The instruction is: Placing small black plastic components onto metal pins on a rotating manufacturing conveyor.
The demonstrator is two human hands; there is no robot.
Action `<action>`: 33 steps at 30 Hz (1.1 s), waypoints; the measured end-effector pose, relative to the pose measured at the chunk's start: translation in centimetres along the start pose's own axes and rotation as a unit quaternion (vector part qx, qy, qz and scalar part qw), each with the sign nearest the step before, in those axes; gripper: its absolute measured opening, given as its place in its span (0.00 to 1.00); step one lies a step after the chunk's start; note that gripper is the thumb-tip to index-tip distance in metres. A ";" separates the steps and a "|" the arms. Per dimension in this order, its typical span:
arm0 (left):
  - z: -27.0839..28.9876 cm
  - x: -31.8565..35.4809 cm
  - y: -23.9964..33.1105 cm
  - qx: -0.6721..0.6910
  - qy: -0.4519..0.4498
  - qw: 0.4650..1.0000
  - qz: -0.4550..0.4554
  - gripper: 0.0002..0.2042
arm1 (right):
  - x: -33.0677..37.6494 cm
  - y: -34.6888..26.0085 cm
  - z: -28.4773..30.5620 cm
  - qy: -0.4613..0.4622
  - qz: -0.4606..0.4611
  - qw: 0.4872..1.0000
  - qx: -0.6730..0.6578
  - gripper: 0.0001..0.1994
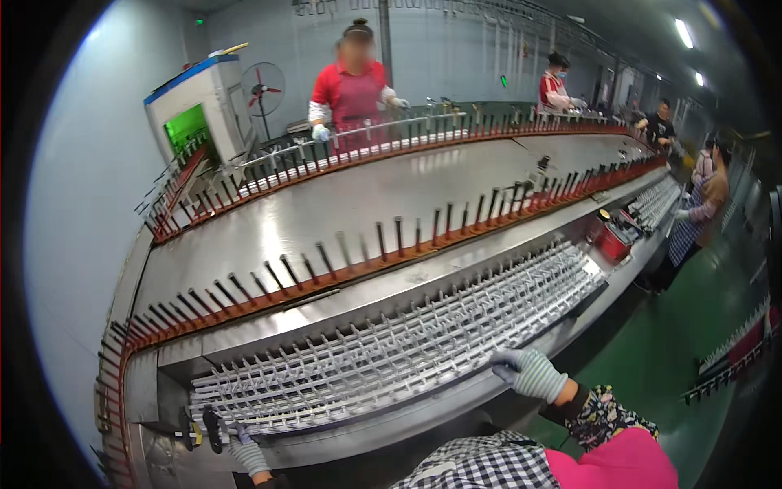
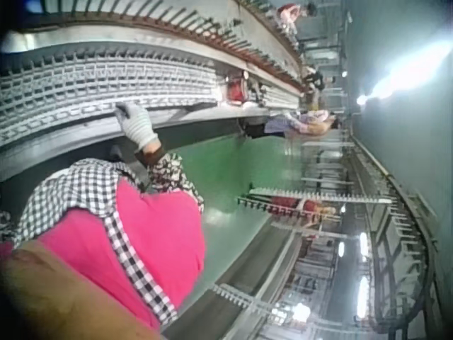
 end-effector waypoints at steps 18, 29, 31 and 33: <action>-60.2 37.7 28.2 0.046 -0.522 0.849 0.066 0.29 | -5.1 33.0 2.8 0.168 -0.008 0.976 -0.141 0.07; -88.2 40.2 16.9 -0.088 -0.344 0.934 -0.047 0.22 | -4.7 37.6 0.2 0.143 0.083 0.974 -0.154 0.06; -89.2 38.8 15.8 -0.024 -0.318 0.947 0.040 0.18 | -4.2 37.9 1.9 0.177 0.081 0.965 -0.176 0.09; -88.7 37.6 18.1 -0.087 -0.242 0.961 -0.103 0.14 | -5.0 38.4 2.4 0.176 0.097 0.956 -0.214 0.06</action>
Point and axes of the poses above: each hand's wrist, its own x-axis away from the middle knuckle, its own z-axis out of the back of the hand, y = z × x, the point moved 2 cm from there along -x, towards the middle knuckle, and after that the axes turned 12 degrees about x, right-handed, at the moved point
